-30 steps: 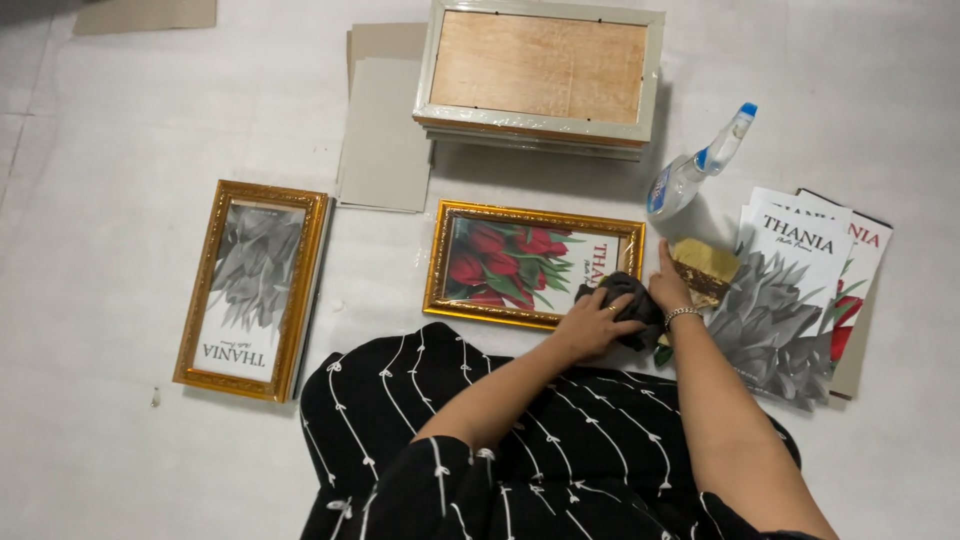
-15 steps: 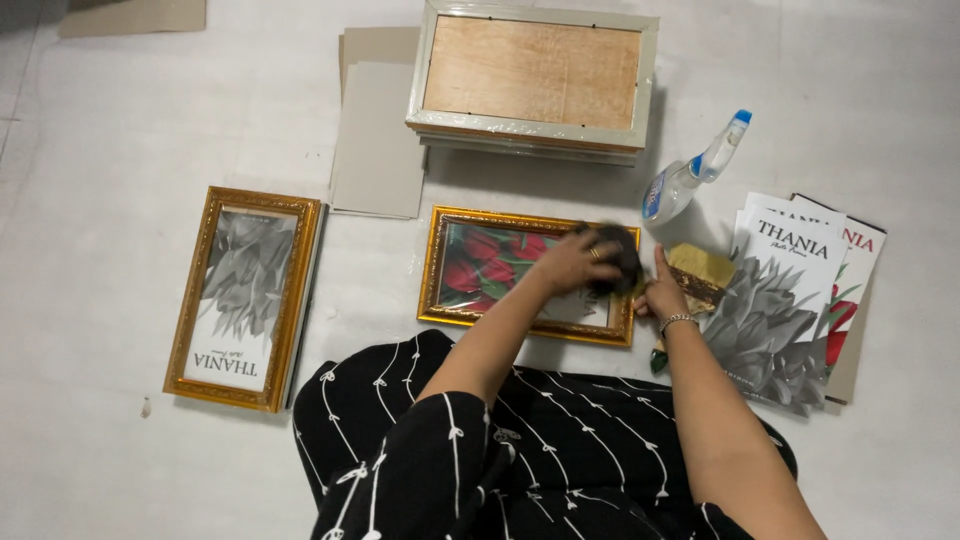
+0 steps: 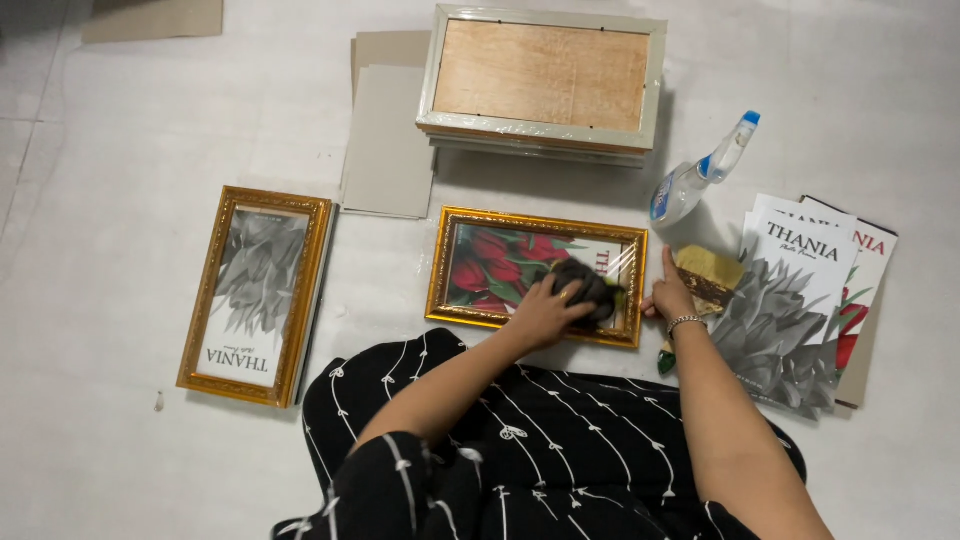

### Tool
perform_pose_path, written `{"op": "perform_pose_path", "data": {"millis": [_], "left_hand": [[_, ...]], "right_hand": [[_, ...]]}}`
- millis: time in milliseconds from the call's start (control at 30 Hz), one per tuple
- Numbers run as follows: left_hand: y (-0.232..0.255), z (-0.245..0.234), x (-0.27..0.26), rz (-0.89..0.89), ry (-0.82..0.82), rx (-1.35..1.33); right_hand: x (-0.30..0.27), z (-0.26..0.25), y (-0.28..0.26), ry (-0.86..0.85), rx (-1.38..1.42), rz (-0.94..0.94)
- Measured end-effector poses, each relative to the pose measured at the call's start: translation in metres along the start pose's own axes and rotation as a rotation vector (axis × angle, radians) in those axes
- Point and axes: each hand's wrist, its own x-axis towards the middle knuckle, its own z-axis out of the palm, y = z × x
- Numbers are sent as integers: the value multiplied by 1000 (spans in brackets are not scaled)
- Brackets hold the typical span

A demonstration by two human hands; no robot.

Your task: Cleaning and dusting a picture frame using a brush and a cloth

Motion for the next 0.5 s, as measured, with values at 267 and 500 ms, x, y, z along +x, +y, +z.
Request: {"op": "perform_pose_path", "data": {"millis": [267, 500], "left_hand": [[-92, -28, -8, 70, 169, 51], [-108, 3, 20, -353, 176, 70]], "right_hand": [[-4, 2, -2, 10, -38, -13], [-2, 3, 0, 28, -4, -4]]}}
